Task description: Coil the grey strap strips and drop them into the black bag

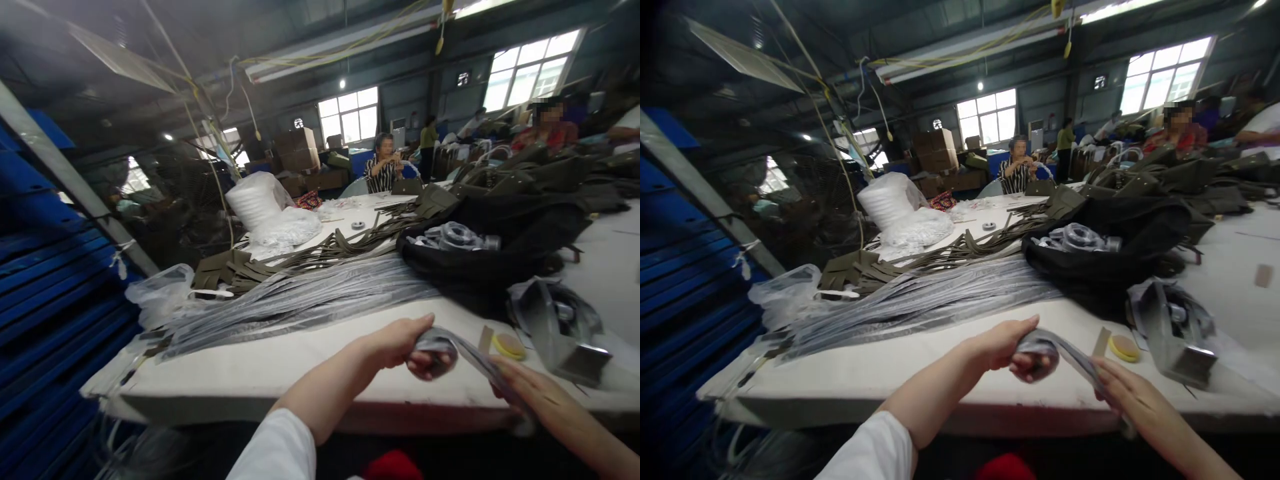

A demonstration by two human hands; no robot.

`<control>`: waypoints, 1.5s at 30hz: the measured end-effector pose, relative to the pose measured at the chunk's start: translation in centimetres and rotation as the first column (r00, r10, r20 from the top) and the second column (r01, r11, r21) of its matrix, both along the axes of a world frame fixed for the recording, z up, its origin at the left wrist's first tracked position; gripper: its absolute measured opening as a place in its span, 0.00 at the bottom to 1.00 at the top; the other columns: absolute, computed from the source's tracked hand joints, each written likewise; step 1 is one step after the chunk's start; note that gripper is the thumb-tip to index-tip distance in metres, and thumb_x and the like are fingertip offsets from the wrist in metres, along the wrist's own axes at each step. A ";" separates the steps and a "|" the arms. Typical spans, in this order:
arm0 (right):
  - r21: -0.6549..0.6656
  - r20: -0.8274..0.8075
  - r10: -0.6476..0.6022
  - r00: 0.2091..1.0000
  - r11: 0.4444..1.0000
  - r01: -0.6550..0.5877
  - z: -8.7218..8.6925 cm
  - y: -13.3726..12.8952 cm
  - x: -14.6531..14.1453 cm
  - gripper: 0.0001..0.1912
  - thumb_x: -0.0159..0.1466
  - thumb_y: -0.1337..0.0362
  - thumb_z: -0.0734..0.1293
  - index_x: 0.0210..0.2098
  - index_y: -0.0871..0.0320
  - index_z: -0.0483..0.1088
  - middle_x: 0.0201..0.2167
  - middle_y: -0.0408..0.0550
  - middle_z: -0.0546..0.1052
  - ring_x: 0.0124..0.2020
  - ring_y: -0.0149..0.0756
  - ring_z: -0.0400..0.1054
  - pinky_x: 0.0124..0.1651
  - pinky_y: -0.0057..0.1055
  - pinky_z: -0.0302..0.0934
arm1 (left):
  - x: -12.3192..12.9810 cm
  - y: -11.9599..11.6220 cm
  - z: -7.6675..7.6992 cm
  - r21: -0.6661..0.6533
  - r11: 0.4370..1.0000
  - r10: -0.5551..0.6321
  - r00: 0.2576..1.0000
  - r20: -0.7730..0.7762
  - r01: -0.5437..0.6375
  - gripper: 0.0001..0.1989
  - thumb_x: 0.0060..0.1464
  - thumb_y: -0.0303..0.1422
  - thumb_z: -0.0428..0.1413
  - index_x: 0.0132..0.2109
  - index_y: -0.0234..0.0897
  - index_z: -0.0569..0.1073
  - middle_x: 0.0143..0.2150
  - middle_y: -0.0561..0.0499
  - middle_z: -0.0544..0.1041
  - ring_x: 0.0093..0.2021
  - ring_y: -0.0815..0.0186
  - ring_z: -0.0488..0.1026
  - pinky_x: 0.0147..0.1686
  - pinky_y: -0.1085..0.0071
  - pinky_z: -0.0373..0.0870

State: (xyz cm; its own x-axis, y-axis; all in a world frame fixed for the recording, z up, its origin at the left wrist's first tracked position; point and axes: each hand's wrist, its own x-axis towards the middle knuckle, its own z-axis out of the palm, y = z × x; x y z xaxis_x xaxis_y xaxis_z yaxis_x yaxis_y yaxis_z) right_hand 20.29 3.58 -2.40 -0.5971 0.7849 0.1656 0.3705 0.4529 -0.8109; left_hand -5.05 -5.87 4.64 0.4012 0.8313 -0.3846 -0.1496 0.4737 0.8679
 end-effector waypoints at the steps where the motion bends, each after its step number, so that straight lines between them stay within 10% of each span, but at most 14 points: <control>1: -0.047 0.017 0.040 0.999 0.998 -0.040 0.4 -0.6 -0.4 0.24 0.59 0.45 0.64 0.45 0.56 0.76 0.40 0.54 0.80 0.40 0.50 0.73 0.42 0.38 0.68 | -0.2 0.2 0.1 -0.032 0.999 0.024 0.997 0.075 -0.021 0.38 0.61 0.54 0.30 0.30 0.30 0.73 0.09 0.61 0.51 0.10 0.74 0.48 0.19 0.73 0.61; 6: -0.207 0.060 0.184 0.981 0.964 -0.168 0.8 -4.5 -3.8 0.22 0.66 0.48 0.57 0.40 0.59 0.72 0.25 0.46 0.74 0.28 0.38 0.67 0.34 0.33 0.62 | -1.1 1.4 1.2 0.026 0.928 0.345 0.882 0.321 -0.373 0.33 0.63 0.51 0.35 0.34 0.27 0.72 0.14 0.62 0.51 0.13 0.77 0.48 0.25 0.75 0.66; 9: -0.384 -0.055 0.340 0.939 0.861 -0.334 0.7 -7.3 -5.8 0.21 0.67 0.49 0.57 0.33 0.60 0.70 0.16 0.39 0.65 0.20 0.30 0.59 0.27 0.28 0.56 | 0.0 2.0 0.1 0.333 0.729 0.538 0.801 0.263 -0.599 0.27 0.63 0.50 0.40 0.41 0.29 0.71 0.22 0.56 0.62 0.21 0.72 0.62 0.37 0.68 0.69; 12: -0.524 -0.338 0.333 0.880 0.710 -0.470 2.0 -8.1 -5.7 0.19 0.65 0.49 0.60 0.35 0.59 0.67 0.15 0.35 0.62 0.17 0.26 0.55 0.24 0.25 0.53 | 2.3 1.6 -2.1 0.715 0.578 0.637 0.765 -0.094 -0.393 0.21 0.59 0.49 0.48 0.40 0.33 0.70 0.31 0.49 0.69 0.32 0.64 0.67 0.42 0.65 0.66; 17: -0.551 -0.291 0.255 0.922 0.743 -0.380 4.1 -4.0 -1.9 0.16 0.63 0.52 0.63 0.33 0.60 0.67 0.18 0.37 0.67 0.15 0.24 0.55 0.23 0.24 0.52 | 3.7 -0.1 -3.6 0.718 0.668 0.390 0.729 -0.563 0.197 0.21 0.60 0.49 0.45 0.30 0.38 0.70 0.26 0.51 0.70 0.27 0.65 0.65 0.34 0.70 0.62; 21: -0.186 0.130 0.306 0.943 0.942 -0.280 4.6 -1.8 0.1 0.16 0.66 0.53 0.60 0.34 0.59 0.71 0.30 0.46 0.75 0.29 0.33 0.67 0.34 0.28 0.58 | 3.0 -0.2 -3.0 0.433 0.873 0.140 0.737 -0.662 0.223 0.29 0.58 0.55 0.43 0.23 0.36 0.68 0.15 0.54 0.64 0.17 0.70 0.60 0.22 0.73 0.56; 24: 0.096 0.308 0.207 0.929 0.964 -0.247 4.4 -1.7 0.0 0.22 0.67 0.51 0.57 0.29 0.58 0.73 0.26 0.47 0.74 0.32 0.36 0.66 0.37 0.31 0.56 | 2.6 0.1 -2.7 0.216 0.959 -0.050 0.864 -0.502 0.181 0.33 0.55 0.59 0.43 0.24 0.33 0.70 0.14 0.55 0.64 0.14 0.71 0.60 0.17 0.74 0.53; 26: 0.051 0.282 0.192 0.940 0.975 -0.215 3.8 -2.1 -0.6 0.26 0.68 0.47 0.54 0.28 0.58 0.72 0.18 0.43 0.69 0.25 0.34 0.64 0.32 0.30 0.55 | 2.6 0.2 -2.8 0.167 0.978 -0.069 0.951 -0.302 0.124 0.33 0.55 0.59 0.44 0.25 0.32 0.71 0.12 0.56 0.62 0.13 0.72 0.58 0.17 0.74 0.53; 30: -0.252 -0.040 0.150 0.988 0.955 -0.155 1.2 -4.0 -2.8 0.37 0.67 0.39 0.44 0.28 0.59 0.69 0.13 0.40 0.62 0.16 0.31 0.57 0.23 0.28 0.53 | 3.4 0.3 -3.4 0.082 0.997 0.004 0.997 0.082 -0.011 0.33 0.54 0.59 0.46 0.32 0.30 0.74 0.10 0.60 0.56 0.13 0.72 0.57 0.20 0.74 0.59; 34: -0.264 -0.259 0.120 0.958 0.946 -0.190 -0.5 -5.6 -4.8 0.36 0.65 0.37 0.45 0.41 0.60 0.68 0.24 0.47 0.74 0.23 0.35 0.65 0.28 0.30 0.61 | 4.4 0.0 -5.0 0.018 0.984 0.164 0.945 0.282 -0.176 0.32 0.51 0.61 0.47 0.28 0.32 0.72 0.10 0.59 0.55 0.16 0.70 0.63 0.23 0.75 0.62; 39: -0.141 -0.040 0.203 0.978 0.968 -0.206 0.2 -4.8 -4.3 0.23 0.65 0.45 0.60 0.35 0.60 0.71 0.31 0.47 0.77 0.33 0.38 0.69 0.37 0.30 0.60 | 3.3 -0.2 -6.4 0.322 0.897 0.343 0.936 -0.078 -0.302 0.28 0.54 0.56 0.50 0.31 0.32 0.74 0.25 0.50 0.74 0.30 0.65 0.71 0.35 0.69 0.69; 45: -0.095 0.288 0.167 0.943 0.985 -0.146 0.1 -3.9 -4.4 0.12 0.57 0.58 0.68 0.25 0.60 0.73 0.21 0.42 0.73 0.25 0.33 0.65 0.28 0.26 0.51 | 3.6 0.0 -7.0 0.583 0.812 0.259 0.883 -0.392 0.021 0.20 0.55 0.44 0.54 0.50 0.39 0.76 0.47 0.48 0.78 0.47 0.60 0.73 0.52 0.66 0.66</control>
State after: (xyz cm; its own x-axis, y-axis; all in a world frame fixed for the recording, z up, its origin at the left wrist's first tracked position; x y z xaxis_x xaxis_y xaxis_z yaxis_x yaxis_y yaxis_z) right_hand 15.88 -0.36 -2.28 -0.7269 0.6810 -0.0889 0.5266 0.4695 -0.7087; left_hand -1.40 -5.87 -2.40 0.1908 0.9802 0.0539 0.2852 -0.1078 0.9524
